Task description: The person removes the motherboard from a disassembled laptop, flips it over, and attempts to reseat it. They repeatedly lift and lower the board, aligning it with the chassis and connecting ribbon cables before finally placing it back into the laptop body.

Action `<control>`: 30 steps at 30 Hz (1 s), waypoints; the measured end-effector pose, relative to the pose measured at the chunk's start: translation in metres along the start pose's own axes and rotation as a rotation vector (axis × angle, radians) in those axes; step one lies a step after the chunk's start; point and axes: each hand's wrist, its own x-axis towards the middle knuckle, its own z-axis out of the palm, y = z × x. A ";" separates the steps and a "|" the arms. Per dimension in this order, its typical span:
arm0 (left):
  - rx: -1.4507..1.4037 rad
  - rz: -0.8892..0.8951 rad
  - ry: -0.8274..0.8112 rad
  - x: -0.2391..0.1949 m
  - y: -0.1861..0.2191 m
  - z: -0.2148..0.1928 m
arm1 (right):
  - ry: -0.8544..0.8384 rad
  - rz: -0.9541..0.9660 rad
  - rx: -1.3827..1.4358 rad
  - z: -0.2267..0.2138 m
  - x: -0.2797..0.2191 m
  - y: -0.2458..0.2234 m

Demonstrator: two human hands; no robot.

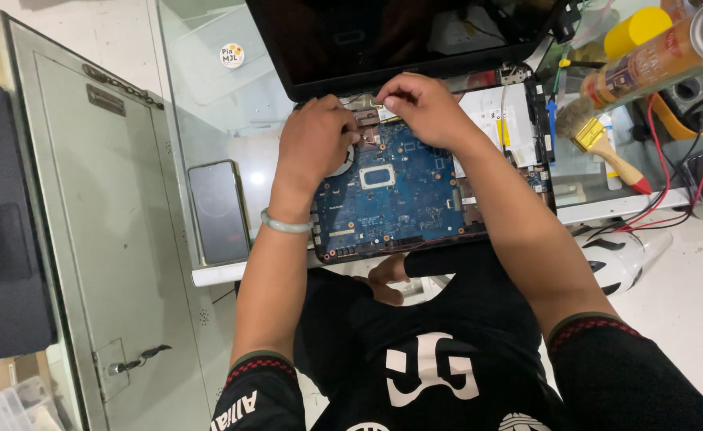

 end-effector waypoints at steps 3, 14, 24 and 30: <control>-0.041 0.023 0.028 0.006 -0.002 0.002 | -0.003 -0.075 -0.009 -0.002 0.001 0.006; -0.238 0.156 0.195 -0.004 -0.010 0.003 | 0.024 -0.205 -0.090 0.007 -0.003 0.013; -0.339 0.179 0.125 -0.006 -0.015 -0.003 | 0.088 -0.254 -0.091 0.011 -0.002 0.018; -0.366 0.179 0.093 -0.006 -0.016 -0.007 | 0.072 -0.252 -0.124 0.007 -0.007 0.009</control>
